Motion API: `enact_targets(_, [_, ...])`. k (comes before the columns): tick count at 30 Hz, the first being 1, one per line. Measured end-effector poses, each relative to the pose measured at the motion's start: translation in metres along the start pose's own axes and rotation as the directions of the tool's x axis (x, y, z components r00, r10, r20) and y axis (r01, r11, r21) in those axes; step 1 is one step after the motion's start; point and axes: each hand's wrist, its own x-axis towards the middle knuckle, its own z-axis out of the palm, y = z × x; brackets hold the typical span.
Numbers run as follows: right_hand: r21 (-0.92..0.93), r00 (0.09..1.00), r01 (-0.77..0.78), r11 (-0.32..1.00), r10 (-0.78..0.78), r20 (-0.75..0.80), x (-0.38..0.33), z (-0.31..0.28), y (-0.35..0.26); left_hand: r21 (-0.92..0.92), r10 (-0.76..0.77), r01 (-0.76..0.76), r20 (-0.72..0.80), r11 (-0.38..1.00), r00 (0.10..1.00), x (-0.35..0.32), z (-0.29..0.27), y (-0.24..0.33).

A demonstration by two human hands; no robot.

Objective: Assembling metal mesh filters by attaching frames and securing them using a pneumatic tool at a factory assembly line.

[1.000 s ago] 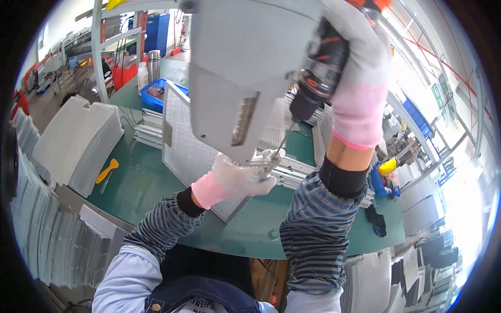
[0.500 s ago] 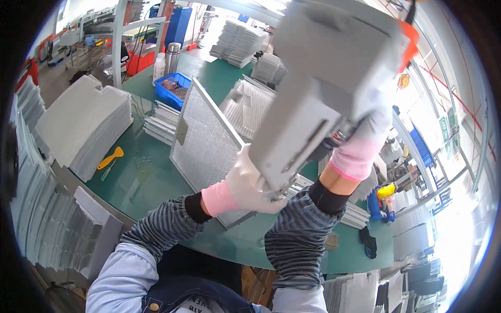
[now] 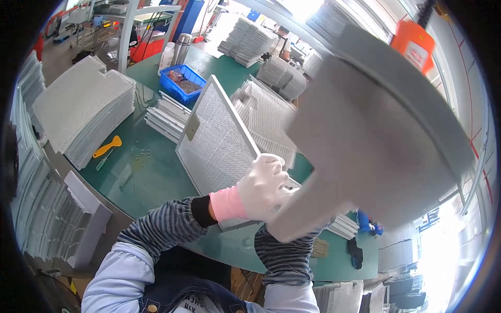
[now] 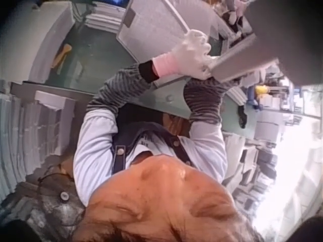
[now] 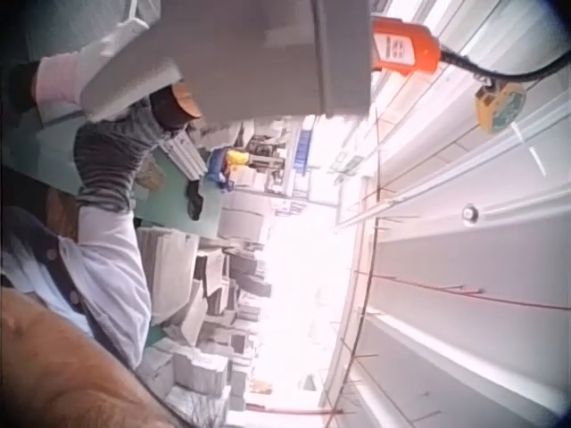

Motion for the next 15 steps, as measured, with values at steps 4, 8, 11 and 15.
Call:
enact_targets(4, [-0.005, 1.0, 0.002, 1.0, -0.002, -0.011, 0.006, 0.01, 0.001, 0.007, -0.023, 0.023, -0.008, 1.0, 1.0, -0.003, 0.005, -0.005])
enact_targets(8, [-0.016, 0.999, 0.003, 1.0, -0.004, -0.032, 0.012, 0.021, 0.002, -0.028, -0.023, 0.022, -0.031, 0.999, 0.999, -0.003, 0.006, -0.007])
enact_targets(11, [-0.019, 0.999, 0.01, 1.0, -0.011, -0.046, 0.018, 0.029, -0.005, -0.062, -0.022, 0.019, -0.046, 0.998, 0.999, 0.001, 0.003, -0.005])
enact_targets(15, [-0.033, 0.995, 0.028, 0.999, -0.031, -0.093, 0.013, 0.035, -0.031, -0.108, -0.034, 0.032, -0.023, 0.994, 0.999, 0.002, -0.004, 0.002])
